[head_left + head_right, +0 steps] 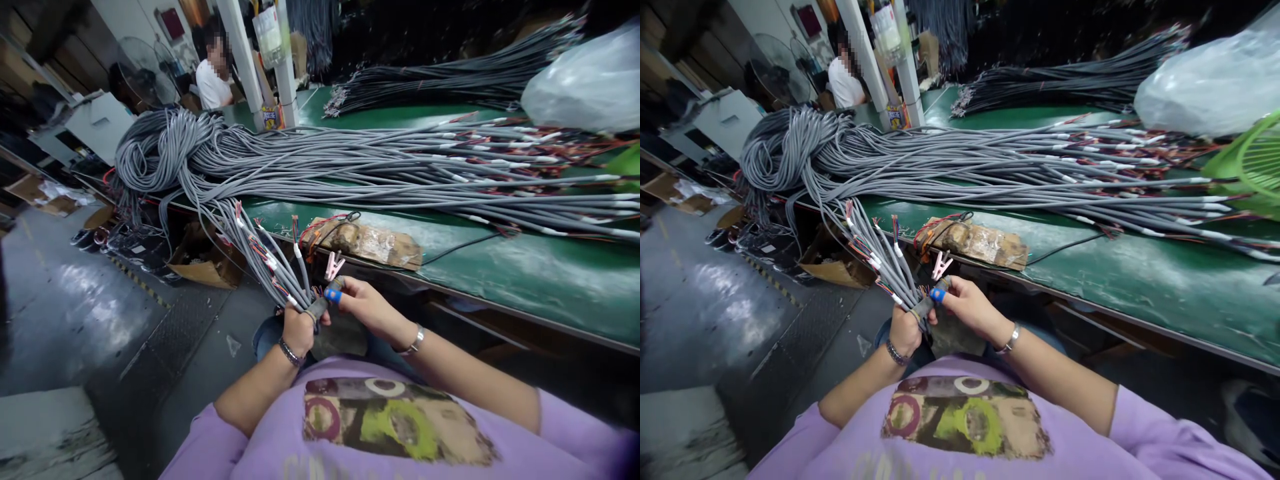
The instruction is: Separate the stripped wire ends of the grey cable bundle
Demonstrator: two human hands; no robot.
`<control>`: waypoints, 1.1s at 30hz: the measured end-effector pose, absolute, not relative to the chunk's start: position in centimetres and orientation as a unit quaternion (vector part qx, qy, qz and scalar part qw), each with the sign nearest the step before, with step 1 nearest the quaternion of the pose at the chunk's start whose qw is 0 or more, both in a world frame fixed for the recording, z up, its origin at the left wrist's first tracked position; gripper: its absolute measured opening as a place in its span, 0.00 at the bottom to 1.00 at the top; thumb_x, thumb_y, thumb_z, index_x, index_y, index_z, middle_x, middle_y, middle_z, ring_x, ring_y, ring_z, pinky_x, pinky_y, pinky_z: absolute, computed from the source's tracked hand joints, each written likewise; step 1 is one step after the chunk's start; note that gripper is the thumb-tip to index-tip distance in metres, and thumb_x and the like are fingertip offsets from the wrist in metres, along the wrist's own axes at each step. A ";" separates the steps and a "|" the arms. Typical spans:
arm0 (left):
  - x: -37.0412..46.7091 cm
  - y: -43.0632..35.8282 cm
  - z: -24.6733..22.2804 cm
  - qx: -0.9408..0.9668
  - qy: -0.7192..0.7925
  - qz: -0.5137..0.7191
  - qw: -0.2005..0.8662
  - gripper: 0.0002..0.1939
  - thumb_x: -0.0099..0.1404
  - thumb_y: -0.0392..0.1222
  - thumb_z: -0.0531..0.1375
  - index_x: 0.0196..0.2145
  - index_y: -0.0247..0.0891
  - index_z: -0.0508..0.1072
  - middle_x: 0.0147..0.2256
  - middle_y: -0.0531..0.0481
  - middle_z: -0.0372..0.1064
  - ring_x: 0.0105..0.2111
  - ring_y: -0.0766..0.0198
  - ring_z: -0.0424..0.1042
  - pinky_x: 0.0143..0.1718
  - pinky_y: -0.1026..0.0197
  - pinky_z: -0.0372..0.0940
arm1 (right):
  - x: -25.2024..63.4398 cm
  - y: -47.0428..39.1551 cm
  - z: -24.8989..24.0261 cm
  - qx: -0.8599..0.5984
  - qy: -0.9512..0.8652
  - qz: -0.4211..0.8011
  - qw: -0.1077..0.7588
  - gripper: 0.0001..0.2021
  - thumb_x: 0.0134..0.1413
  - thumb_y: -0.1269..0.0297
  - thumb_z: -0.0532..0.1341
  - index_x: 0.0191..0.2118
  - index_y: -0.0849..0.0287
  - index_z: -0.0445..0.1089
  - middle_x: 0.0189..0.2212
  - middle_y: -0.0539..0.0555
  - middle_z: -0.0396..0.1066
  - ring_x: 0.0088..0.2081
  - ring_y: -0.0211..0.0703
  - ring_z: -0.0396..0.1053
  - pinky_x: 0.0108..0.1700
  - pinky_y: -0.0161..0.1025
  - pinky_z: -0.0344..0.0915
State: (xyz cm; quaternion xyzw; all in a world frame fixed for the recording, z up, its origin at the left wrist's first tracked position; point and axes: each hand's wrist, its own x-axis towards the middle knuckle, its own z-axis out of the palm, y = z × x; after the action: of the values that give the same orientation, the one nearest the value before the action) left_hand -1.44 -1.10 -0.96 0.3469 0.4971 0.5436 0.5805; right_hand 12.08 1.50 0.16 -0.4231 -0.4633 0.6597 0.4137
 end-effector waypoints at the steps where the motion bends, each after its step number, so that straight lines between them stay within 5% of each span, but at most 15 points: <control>1: -1.4 -1.1 -0.9 0.344 0.498 0.544 0.581 0.17 0.47 0.50 0.67 0.18 0.35 0.66 0.13 0.56 0.62 0.14 0.71 0.61 0.17 0.66 0.58 | 12.1 1.5 0.2 -0.416 -0.470 0.659 0.414 0.15 0.40 0.54 0.69 0.26 0.59 0.67 0.21 0.47 0.66 0.23 0.34 0.60 0.25 0.32 0.57; 11: -1.6 -0.7 0.9 0.297 0.475 0.563 0.608 0.15 0.45 0.48 0.67 0.20 0.34 0.69 0.14 0.55 0.63 0.14 0.71 0.61 0.17 0.66 0.58 | 12.9 3.7 -0.6 -0.368 -0.269 0.769 0.448 0.19 0.47 0.45 0.62 0.29 0.59 0.70 0.25 0.52 0.68 0.23 0.34 0.62 0.28 0.35 0.64; 20: -0.8 0.6 2.1 0.251 0.484 0.562 0.622 0.15 0.41 0.46 0.69 0.21 0.33 0.70 0.15 0.55 0.64 0.14 0.72 0.60 0.16 0.67 0.58 | 11.7 4.3 0.1 -0.413 -0.398 0.629 0.525 0.23 0.47 0.39 0.59 0.25 0.58 0.71 0.21 0.51 0.66 0.23 0.36 0.59 0.27 0.35 0.60; 25: -0.7 0.8 1.3 0.259 0.491 0.548 0.626 0.16 0.42 0.47 0.69 0.20 0.33 0.69 0.14 0.55 0.63 0.14 0.72 0.61 0.16 0.67 0.58 | 11.4 5.2 -0.1 -0.318 -0.264 0.769 0.488 0.21 0.45 0.43 0.63 0.30 0.59 0.71 0.25 0.51 0.70 0.26 0.36 0.64 0.29 0.35 0.63; 33: -0.6 0.7 0.9 0.268 0.493 0.541 0.627 0.15 0.42 0.46 0.68 0.20 0.33 0.70 0.13 0.54 0.63 0.13 0.71 0.60 0.15 0.67 0.58 | 10.6 5.6 -0.7 -0.315 -0.221 0.749 0.539 0.19 0.42 0.45 0.66 0.26 0.60 0.70 0.20 0.48 0.68 0.23 0.34 0.61 0.27 0.34 0.60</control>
State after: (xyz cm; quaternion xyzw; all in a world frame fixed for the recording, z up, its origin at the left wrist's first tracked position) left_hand -0.59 0.75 0.91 0.2675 0.4929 0.5409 0.6268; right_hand 10.56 5.61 -0.70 -0.3155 -0.2213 0.7489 0.5391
